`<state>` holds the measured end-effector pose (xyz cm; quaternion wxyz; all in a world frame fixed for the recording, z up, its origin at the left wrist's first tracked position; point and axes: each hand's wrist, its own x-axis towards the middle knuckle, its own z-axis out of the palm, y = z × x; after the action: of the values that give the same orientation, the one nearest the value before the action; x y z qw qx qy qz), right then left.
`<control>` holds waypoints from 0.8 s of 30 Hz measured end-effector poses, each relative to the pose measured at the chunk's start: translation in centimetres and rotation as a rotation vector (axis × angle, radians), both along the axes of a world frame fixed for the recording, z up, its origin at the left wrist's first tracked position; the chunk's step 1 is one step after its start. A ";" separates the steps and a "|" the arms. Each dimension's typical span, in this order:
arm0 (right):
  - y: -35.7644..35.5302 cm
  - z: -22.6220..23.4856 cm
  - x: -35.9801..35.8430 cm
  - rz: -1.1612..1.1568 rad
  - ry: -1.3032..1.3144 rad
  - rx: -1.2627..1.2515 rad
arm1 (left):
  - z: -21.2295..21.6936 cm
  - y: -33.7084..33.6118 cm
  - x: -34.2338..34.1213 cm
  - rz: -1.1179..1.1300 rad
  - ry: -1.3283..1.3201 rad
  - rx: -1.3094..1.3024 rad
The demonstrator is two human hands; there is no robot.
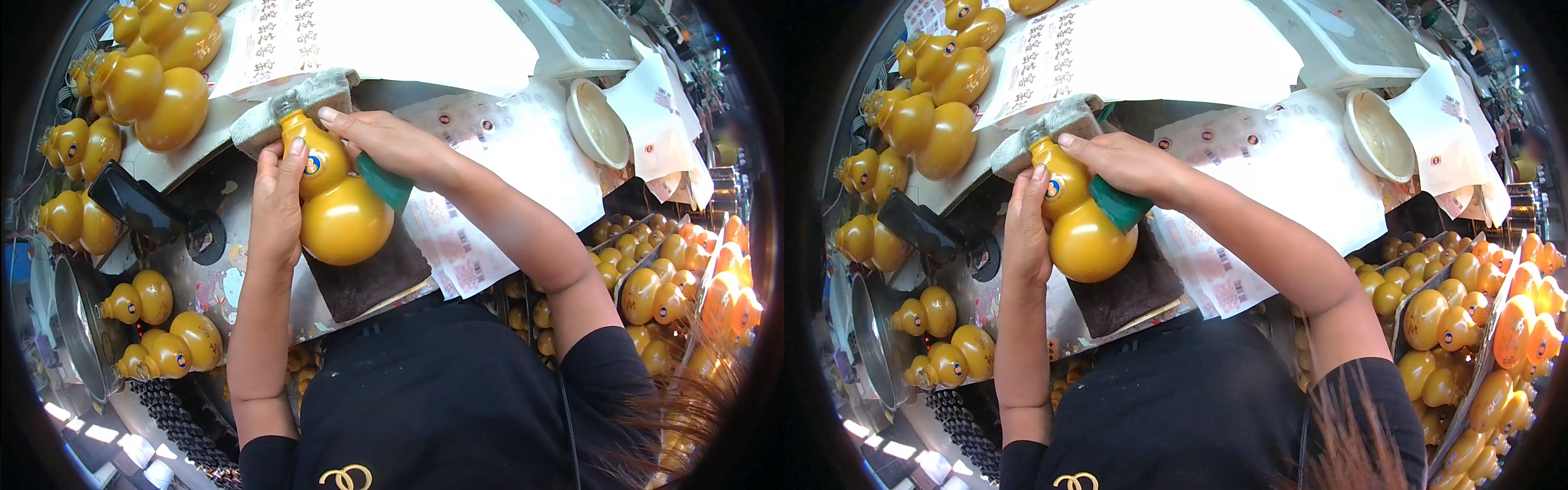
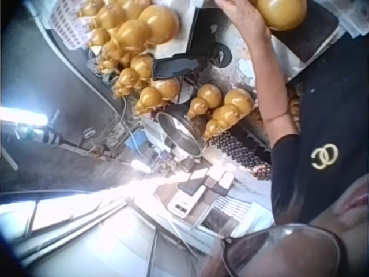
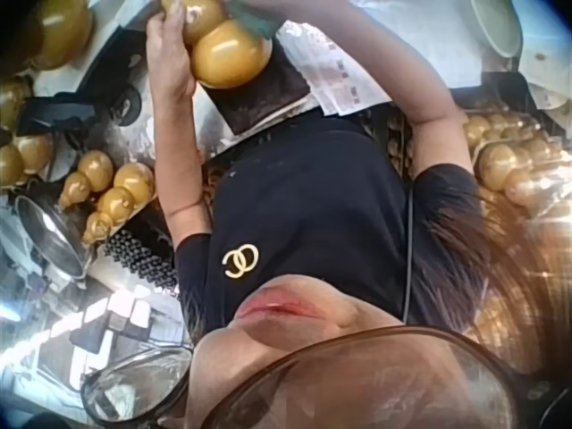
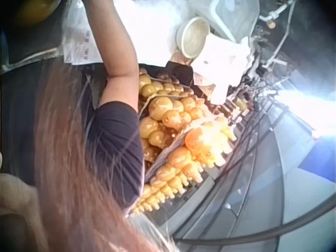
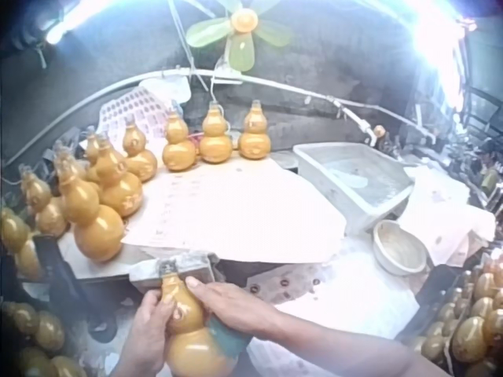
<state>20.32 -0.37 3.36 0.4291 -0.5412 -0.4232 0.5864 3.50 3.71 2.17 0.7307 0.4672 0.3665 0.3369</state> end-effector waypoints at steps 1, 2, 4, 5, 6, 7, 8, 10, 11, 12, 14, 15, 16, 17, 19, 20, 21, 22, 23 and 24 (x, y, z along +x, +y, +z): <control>-0.1 0.2 -0.1 -0.014 0.011 -0.006 | -0.1 0.0 0.0 -0.004 -0.017 0.011; -0.1 -0.2 0.0 -0.014 -0.048 0.008 | -0.1 0.0 0.0 0.002 -0.021 0.008; 0.1 -1.2 0.2 -0.016 -0.169 0.034 | 0.0 -0.2 0.0 0.011 -0.034 0.003; 0.0 -1.3 0.1 -0.014 -0.234 0.069 | 0.0 -0.2 0.0 0.013 -0.022 0.004; -0.1 -1.4 0.0 -0.011 -0.300 0.103 | -0.2 -0.2 -0.1 0.017 -0.010 0.005; -0.3 -1.3 -0.2 -0.007 -0.366 0.137 | -0.2 -0.2 -0.2 0.021 0.002 0.005; -0.4 -0.9 -0.3 -0.006 -0.390 0.118 | -0.2 -0.3 -0.1 0.025 -0.009 -0.001; -0.2 -1.1 0.0 0.031 -0.320 0.130 | 0.1 -0.4 -0.1 0.030 -0.030 -0.013; -0.2 -1.2 0.2 0.049 -0.285 0.136 | 0.0 -0.4 -0.1 0.025 -0.046 -0.025; -0.3 -0.9 0.3 0.067 -0.204 0.107 | -0.1 -0.4 -0.1 0.021 -0.062 -0.037; -0.5 -1.2 0.4 0.075 -0.097 0.099 | -0.2 -0.2 -0.1 0.023 -0.081 -0.058; -0.6 -1.4 0.4 0.076 -0.044 0.096 | -0.1 -0.1 -0.1 0.027 -0.085 -0.067; -0.7 -1.8 0.6 0.081 -0.035 0.102 | -0.1 0.0 0.0 0.030 -0.090 -0.076; -0.6 -2.2 0.9 0.086 -0.027 0.107 | 0.2 -0.1 0.2 0.019 -0.026 -0.029; -0.8 -2.4 0.9 0.090 -0.002 0.103 | 0.6 -0.5 0.6 0.004 0.108 0.059; -0.9 -2.1 0.9 0.087 0.011 0.096 | 0.4 -0.2 0.5 0.013 0.066 0.038; -1.0 -1.9 0.9 0.080 0.024 0.091 | 0.3 -0.2 0.5 0.017 0.056 0.036; -1.0 -2.0 0.9 0.081 0.015 0.088 | 0.2 -0.2 0.5 0.020 0.046 0.033; -1.0 -2.2 0.9 0.082 0.007 0.085 | 0.1 -0.2 0.5 0.024 0.036 0.031; -1.0 -2.3 1.0 0.084 -0.002 0.081 | 0.2 -0.2 0.5 0.030 0.035 0.017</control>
<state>21.32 -1.38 1.09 0.4252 -0.5058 -0.4696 0.5856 4.04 3.50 2.33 0.7150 0.4739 0.3831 0.3427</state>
